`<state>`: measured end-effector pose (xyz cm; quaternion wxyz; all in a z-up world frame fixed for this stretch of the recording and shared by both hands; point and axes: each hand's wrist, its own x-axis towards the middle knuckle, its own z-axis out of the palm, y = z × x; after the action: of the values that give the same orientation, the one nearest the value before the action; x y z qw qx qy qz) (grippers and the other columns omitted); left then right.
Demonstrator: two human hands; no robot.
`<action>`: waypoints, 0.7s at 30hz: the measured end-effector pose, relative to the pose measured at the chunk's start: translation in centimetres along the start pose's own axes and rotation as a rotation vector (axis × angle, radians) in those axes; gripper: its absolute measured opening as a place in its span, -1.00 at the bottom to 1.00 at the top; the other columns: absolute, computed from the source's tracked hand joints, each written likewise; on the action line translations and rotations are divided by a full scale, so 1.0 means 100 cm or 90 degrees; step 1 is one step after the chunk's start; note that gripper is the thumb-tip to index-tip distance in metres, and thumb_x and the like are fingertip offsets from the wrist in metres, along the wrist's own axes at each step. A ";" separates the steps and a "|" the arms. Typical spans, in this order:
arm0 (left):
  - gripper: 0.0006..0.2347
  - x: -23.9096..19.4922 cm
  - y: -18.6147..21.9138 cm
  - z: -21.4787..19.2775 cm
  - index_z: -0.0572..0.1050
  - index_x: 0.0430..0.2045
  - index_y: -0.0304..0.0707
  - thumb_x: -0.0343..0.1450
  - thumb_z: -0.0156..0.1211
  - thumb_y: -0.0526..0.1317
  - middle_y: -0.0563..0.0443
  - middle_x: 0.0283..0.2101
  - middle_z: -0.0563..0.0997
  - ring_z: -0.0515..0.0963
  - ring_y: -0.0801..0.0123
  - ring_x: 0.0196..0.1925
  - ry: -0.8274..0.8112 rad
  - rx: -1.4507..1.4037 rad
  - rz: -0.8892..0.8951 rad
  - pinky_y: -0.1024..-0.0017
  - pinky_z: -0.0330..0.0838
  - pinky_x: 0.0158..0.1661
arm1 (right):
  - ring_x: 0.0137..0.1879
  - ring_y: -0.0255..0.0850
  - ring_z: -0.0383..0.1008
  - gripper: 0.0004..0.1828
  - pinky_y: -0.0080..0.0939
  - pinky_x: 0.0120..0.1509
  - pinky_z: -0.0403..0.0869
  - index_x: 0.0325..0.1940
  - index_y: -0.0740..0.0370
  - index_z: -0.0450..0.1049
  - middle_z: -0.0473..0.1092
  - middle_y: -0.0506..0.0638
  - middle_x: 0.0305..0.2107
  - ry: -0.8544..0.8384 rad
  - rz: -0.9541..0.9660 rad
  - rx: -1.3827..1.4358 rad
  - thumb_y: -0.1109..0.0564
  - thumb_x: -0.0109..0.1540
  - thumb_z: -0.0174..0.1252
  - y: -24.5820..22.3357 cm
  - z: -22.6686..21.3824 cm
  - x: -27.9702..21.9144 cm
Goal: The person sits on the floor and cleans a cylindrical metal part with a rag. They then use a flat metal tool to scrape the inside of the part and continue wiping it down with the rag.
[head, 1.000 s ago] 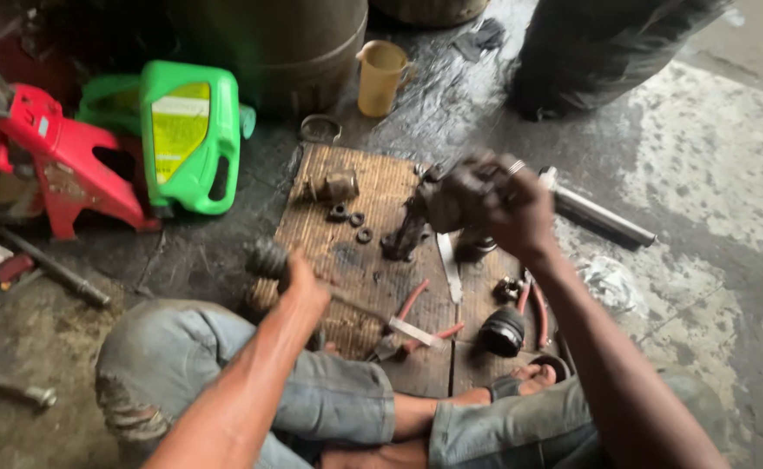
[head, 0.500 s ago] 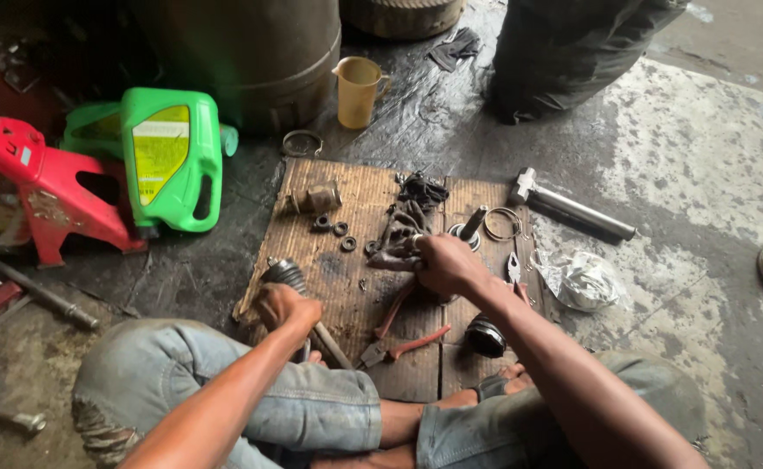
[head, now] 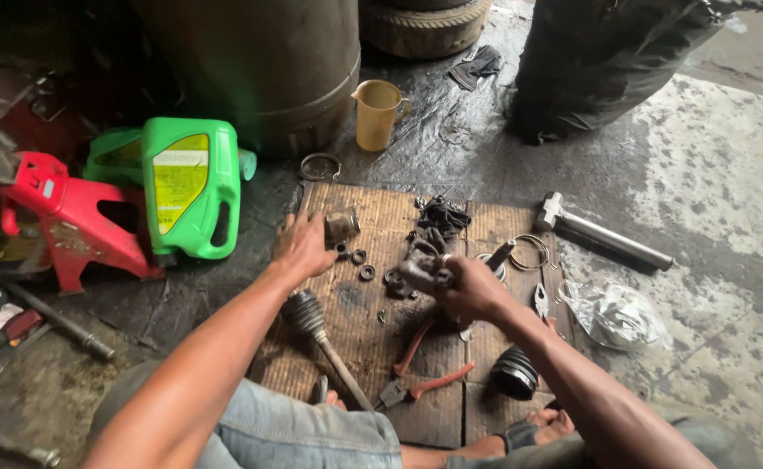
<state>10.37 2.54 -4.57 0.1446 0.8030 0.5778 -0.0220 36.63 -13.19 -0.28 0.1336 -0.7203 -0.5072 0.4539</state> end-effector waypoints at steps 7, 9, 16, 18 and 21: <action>-0.15 0.090 -0.002 0.020 0.26 0.22 -0.35 0.13 0.59 0.10 -0.20 0.35 0.26 0.09 -0.11 0.44 -0.064 0.033 0.091 -0.19 -0.06 0.35 | -0.28 -0.04 0.60 -0.67 -0.01 -0.12 0.54 0.01 0.20 0.54 0.58 0.19 -0.37 0.011 -0.094 -0.214 0.07 0.19 0.26 0.003 0.008 0.023; -0.23 0.106 -0.003 0.023 0.38 0.12 -0.35 0.12 0.60 0.11 -0.22 0.25 0.42 0.24 -0.08 0.40 -0.120 0.051 0.086 -0.19 -0.03 0.38 | -0.17 0.07 0.57 -0.61 0.06 -0.04 0.51 0.05 0.13 0.52 0.55 0.22 -0.31 0.027 -0.129 -0.238 0.03 0.16 0.29 0.006 0.009 0.027; -0.48 0.090 -0.015 0.006 0.63 -0.12 -0.22 0.07 0.57 -0.03 -0.13 -0.18 0.73 0.71 0.11 -0.08 -0.003 -0.070 0.196 -0.02 0.36 0.30 | -0.28 -0.02 0.54 -0.70 0.02 -0.16 0.54 -0.02 0.22 0.52 0.54 0.17 -0.36 -0.015 -0.095 -0.256 0.05 0.23 0.24 0.005 -0.001 0.030; -0.46 0.063 -0.016 -0.007 0.61 -0.10 -0.26 0.08 0.60 -0.04 -0.16 -0.13 0.71 0.70 0.10 -0.07 0.162 -0.230 0.318 0.02 0.48 0.16 | -0.41 -0.14 0.53 -0.71 -0.07 -0.31 0.60 0.07 0.19 0.50 0.54 0.10 -0.39 -0.060 -0.016 -0.193 0.08 0.29 0.15 0.001 -0.004 0.026; -0.45 0.012 -0.013 -0.033 0.59 -0.09 -0.26 0.11 0.59 0.01 -0.14 -0.09 0.70 0.72 0.17 -0.09 0.231 -0.393 0.406 0.18 0.63 0.03 | -0.51 -0.26 0.43 -0.67 -0.19 -0.42 0.49 0.13 0.09 0.51 0.55 0.02 -0.47 -0.073 0.007 -0.131 -0.05 0.34 0.15 -0.005 -0.007 0.015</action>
<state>9.12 4.86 -1.95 0.2722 0.8506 0.2984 0.3366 37.02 -11.52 -0.29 0.0272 -0.7059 -0.5538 0.4408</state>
